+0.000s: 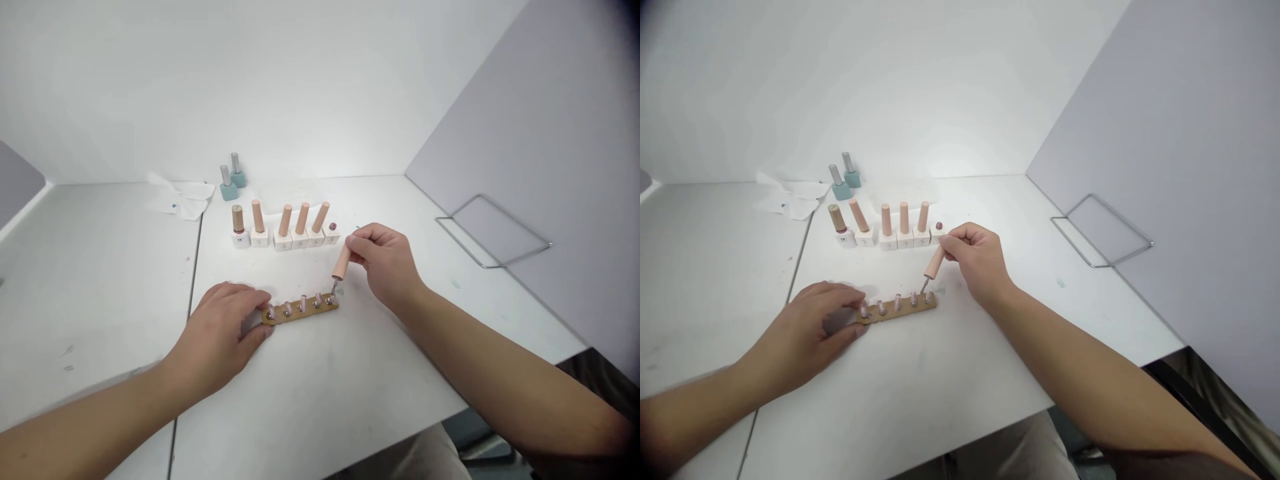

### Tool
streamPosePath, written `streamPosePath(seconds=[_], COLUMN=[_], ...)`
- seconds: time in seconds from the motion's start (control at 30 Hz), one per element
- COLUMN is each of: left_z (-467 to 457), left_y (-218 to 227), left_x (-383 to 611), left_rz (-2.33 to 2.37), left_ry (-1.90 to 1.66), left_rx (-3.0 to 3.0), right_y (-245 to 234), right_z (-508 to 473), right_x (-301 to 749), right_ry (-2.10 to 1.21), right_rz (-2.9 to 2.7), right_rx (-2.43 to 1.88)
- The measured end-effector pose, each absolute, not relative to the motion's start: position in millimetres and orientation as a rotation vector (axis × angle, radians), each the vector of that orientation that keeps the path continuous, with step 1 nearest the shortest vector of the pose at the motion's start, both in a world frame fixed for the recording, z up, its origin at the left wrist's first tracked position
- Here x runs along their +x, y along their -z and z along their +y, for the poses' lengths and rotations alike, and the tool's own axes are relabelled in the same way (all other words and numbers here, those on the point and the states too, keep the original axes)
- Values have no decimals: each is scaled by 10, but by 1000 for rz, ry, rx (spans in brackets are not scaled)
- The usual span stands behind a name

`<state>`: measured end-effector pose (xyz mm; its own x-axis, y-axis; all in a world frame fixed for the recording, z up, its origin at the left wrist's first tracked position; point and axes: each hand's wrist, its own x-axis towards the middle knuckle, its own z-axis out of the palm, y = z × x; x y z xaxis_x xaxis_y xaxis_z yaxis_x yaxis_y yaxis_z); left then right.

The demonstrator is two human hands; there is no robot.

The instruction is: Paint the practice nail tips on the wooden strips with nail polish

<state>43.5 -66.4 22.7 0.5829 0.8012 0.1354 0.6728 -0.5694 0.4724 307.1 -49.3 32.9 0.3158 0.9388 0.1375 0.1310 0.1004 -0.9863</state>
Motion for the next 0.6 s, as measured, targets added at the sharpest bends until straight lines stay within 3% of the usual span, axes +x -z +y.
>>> streamPosePath(seconds=[0.6], left_z=[-641], left_y=[-69], left_x=[421], left_rz=[1178], left_ry=[-584], left_rx=[2502], right_y=[-140], right_z=[-456], right_x=[3031], right_ry=[-974], right_rz=[-1048], right_rx=[-1390])
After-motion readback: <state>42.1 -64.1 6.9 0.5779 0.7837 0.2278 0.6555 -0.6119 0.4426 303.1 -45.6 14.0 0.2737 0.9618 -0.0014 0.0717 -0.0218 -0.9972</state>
